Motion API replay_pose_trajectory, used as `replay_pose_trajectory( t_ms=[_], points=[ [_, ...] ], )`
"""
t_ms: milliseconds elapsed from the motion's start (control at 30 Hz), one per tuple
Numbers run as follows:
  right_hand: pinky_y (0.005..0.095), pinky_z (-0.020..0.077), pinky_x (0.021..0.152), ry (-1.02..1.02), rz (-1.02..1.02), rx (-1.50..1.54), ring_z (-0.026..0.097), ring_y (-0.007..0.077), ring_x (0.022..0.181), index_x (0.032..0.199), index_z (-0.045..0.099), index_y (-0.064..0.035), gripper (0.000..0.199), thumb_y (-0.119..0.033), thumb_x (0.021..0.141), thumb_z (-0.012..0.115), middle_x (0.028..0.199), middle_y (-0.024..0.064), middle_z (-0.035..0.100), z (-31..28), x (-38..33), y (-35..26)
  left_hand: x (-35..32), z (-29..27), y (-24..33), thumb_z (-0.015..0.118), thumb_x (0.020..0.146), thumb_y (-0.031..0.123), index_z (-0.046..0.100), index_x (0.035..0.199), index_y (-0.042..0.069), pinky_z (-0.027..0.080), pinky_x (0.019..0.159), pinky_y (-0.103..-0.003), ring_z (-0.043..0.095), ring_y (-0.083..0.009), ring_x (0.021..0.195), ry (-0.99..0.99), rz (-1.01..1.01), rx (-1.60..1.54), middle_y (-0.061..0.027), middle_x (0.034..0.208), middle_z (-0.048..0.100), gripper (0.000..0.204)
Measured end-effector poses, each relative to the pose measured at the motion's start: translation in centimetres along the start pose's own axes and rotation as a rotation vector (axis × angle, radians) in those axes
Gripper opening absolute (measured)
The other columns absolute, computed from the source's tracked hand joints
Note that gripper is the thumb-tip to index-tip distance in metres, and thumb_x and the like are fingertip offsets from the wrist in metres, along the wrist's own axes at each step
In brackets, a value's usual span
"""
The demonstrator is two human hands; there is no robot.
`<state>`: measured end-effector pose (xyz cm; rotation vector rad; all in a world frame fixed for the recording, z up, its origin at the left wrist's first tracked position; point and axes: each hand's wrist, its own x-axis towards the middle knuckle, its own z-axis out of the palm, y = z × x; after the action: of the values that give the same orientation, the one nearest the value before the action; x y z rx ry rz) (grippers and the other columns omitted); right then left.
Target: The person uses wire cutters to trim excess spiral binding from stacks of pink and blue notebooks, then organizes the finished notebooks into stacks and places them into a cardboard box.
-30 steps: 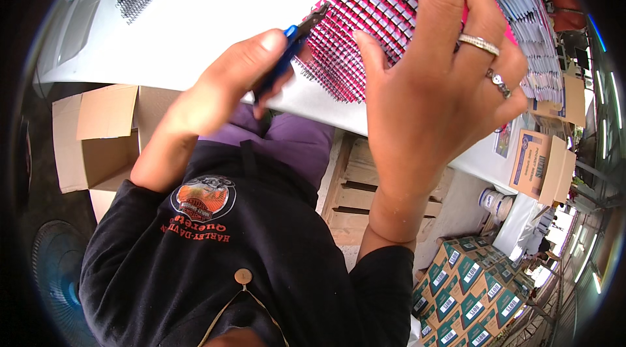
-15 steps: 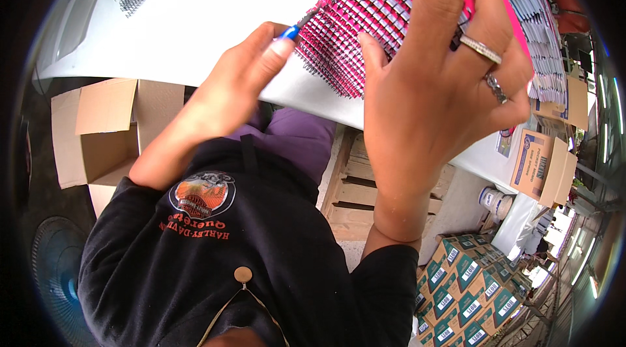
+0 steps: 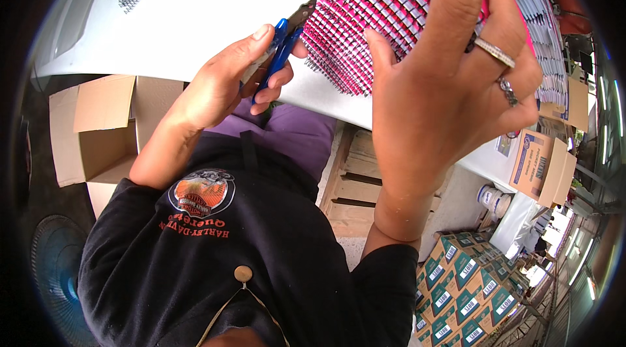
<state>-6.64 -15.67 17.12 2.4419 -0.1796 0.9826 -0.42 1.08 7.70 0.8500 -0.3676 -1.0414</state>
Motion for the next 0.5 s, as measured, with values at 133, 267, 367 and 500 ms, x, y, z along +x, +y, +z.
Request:
replay_pose_trajectory(
  t_ms=[133, 267, 367, 500],
  points=[
    [0.0559, 0.0290, 0.093, -0.077, 0.044, 0.006, 0.043, 0.0293, 0.119, 0.141, 0.021, -0.0351, 0.109, -0.043, 0.054, 0.085, 0.125, 0.0011, 0.051, -0.6, 0.2, -0.5, -0.1, 1.2, 0.2, 0.024, 0.097, 0.050, 0.049, 0.118, -0.002, 0.049, 0.057, -0.027, 0.053, -0.0127, 0.060, 0.041, -0.069, -0.089, -0.0069, 0.076, 0.053, 0.061],
    [0.0568, 0.0277, 0.094, -0.001, 0.025, 0.020, 0.042, 0.0290, 0.119, 0.141, 0.023, -0.0357, 0.109, -0.043, 0.053, 0.086, 0.126, 0.0005, 0.049, -0.2, -0.1, 0.2, 0.4, 0.6, -0.6, 0.026, 0.096, 0.053, 0.050, 0.117, 0.002, 0.044, 0.055, -0.025, 0.050, -0.0109, 0.063, 0.058, -0.095, -0.037, -0.0031, 0.073, 0.050, 0.061],
    [0.0573, 0.0273, 0.094, 0.001, 0.018, 0.041, 0.042, 0.0289, 0.119, 0.141, 0.023, -0.0355, 0.109, -0.042, 0.052, 0.086, 0.126, 0.0000, 0.049, 0.0, -0.1, -0.1, 0.8, 0.6, -2.5, 0.037, 0.098, 0.040, 0.050, 0.115, 0.002, 0.041, 0.059, -0.023, 0.048, -0.0097, 0.065, 0.335, 0.210, 0.578, -0.0024, 0.072, 0.050, 0.044],
    [0.0562, 0.0266, 0.096, -0.001, 0.010, 0.075, 0.039, 0.0296, 0.122, 0.141, 0.024, -0.0350, 0.110, -0.043, 0.050, 0.086, 0.127, 0.0037, 0.048, -0.1, 0.1, -0.4, 1.0, 0.9, -3.1, 0.043, 0.096, 0.039, 0.050, 0.105, -0.002, 0.046, 0.074, -0.037, 0.058, -0.0210, 0.081, 0.561, 0.334, 1.078, -0.0106, 0.087, 0.059, 0.043]
  ],
)
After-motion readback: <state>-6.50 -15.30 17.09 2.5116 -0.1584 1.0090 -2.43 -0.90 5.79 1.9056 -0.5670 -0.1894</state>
